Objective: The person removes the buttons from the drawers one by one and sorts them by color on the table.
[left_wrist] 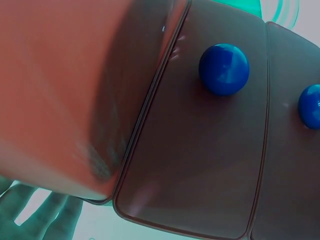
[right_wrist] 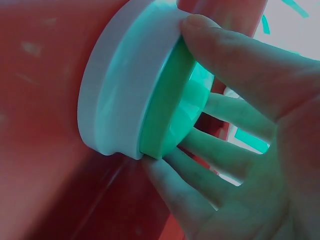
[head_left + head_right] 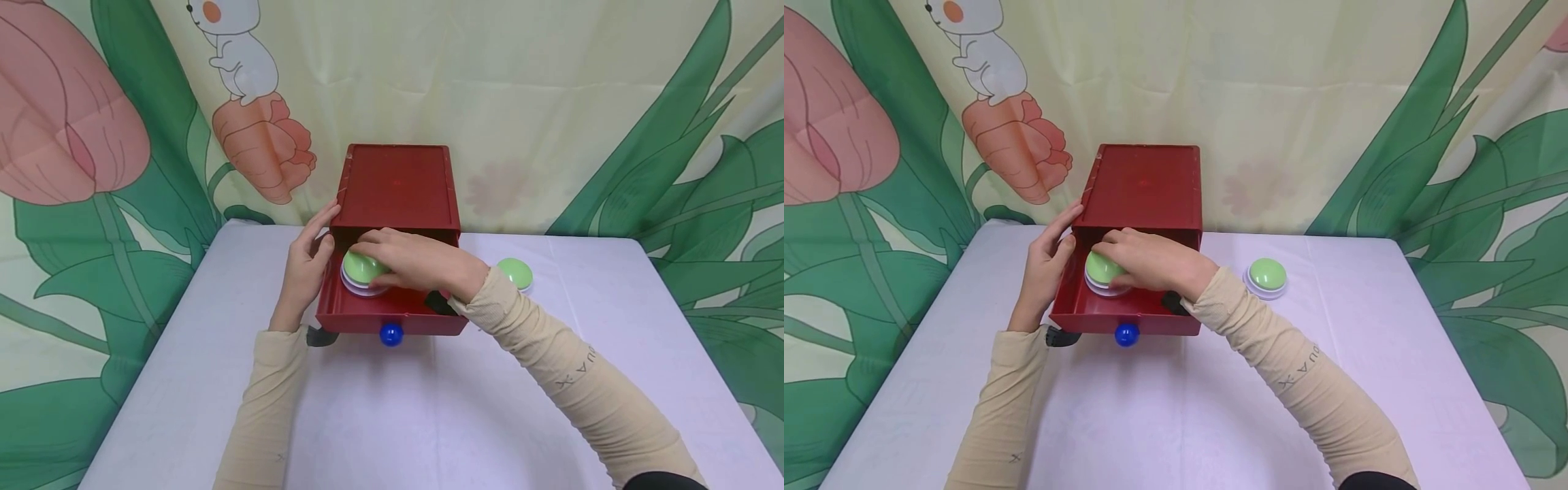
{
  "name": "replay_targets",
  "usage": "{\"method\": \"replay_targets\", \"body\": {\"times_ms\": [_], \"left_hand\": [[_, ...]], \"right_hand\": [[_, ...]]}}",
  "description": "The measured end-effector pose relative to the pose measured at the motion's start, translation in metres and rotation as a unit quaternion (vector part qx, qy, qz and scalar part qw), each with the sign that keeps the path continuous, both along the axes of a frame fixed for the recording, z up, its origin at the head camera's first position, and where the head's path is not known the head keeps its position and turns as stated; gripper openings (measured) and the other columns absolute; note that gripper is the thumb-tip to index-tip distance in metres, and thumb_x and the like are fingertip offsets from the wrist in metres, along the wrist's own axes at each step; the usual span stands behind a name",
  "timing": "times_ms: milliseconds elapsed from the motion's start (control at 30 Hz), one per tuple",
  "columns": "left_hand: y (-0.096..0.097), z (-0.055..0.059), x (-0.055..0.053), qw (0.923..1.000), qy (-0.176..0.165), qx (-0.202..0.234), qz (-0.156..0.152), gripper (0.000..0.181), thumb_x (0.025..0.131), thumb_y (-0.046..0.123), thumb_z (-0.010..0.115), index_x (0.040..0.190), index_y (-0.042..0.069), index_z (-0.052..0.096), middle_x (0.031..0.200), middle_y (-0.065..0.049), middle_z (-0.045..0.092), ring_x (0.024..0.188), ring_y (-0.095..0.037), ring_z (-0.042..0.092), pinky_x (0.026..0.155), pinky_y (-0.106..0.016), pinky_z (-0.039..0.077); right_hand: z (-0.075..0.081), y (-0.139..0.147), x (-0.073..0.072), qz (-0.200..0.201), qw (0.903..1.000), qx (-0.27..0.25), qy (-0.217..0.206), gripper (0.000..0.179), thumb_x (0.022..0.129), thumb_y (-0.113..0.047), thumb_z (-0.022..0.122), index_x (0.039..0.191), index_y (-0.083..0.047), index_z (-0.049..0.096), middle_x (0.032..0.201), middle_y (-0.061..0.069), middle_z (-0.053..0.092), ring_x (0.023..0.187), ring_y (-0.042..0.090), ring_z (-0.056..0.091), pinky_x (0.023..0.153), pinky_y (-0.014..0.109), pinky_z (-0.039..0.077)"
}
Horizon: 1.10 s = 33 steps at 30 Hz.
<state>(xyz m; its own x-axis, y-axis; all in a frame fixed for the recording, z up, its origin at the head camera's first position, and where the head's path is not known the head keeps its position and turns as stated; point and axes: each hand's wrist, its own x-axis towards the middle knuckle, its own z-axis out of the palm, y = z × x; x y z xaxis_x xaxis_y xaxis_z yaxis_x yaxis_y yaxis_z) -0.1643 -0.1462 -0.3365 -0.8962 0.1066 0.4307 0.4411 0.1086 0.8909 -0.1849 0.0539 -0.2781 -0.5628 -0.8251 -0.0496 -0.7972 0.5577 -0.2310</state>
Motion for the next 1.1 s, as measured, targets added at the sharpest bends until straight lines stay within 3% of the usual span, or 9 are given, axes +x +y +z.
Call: {"method": "replay_targets", "body": {"times_ms": [267,467,1100], "left_hand": [[-0.003,-0.009,-0.007,0.9999,0.006,0.011,-0.006,0.044,0.103,0.004,0.046,0.146,0.001,0.046,0.157,-0.007,0.039,0.143,-0.019,0.039,0.114,-0.034,0.04],[-0.001,0.0,0.0,1.0,-0.003,0.0,0.0,0.044,0.102,0.001,0.045,0.146,-0.004,0.044,0.157,-0.013,0.038,0.143,-0.023,0.038,0.114,-0.036,0.04],[0.0,0.001,0.001,1.0,-0.004,0.003,-0.002,0.045,0.101,0.0,0.045,0.146,-0.003,0.044,0.158,-0.012,0.037,0.143,-0.025,0.038,0.113,-0.035,0.041]], "right_hand": [[0.004,0.002,0.003,0.022,0.9997,-0.008,0.008,0.06,0.087,-0.03,0.077,0.138,-0.006,0.057,0.135,0.01,0.058,0.125,0.024,0.05,0.103,0.031,0.049],[0.012,0.006,0.007,0.022,0.9993,-0.026,0.016,0.057,0.087,-0.031,0.078,0.135,-0.007,0.059,0.131,0.009,0.06,0.122,0.023,0.051,0.101,0.032,0.05],[0.028,0.025,0.016,0.027,0.9948,-0.085,0.049,0.052,0.086,-0.03,0.078,0.131,-0.008,0.063,0.13,0.008,0.061,0.122,0.023,0.052,0.102,0.035,0.048]]}}
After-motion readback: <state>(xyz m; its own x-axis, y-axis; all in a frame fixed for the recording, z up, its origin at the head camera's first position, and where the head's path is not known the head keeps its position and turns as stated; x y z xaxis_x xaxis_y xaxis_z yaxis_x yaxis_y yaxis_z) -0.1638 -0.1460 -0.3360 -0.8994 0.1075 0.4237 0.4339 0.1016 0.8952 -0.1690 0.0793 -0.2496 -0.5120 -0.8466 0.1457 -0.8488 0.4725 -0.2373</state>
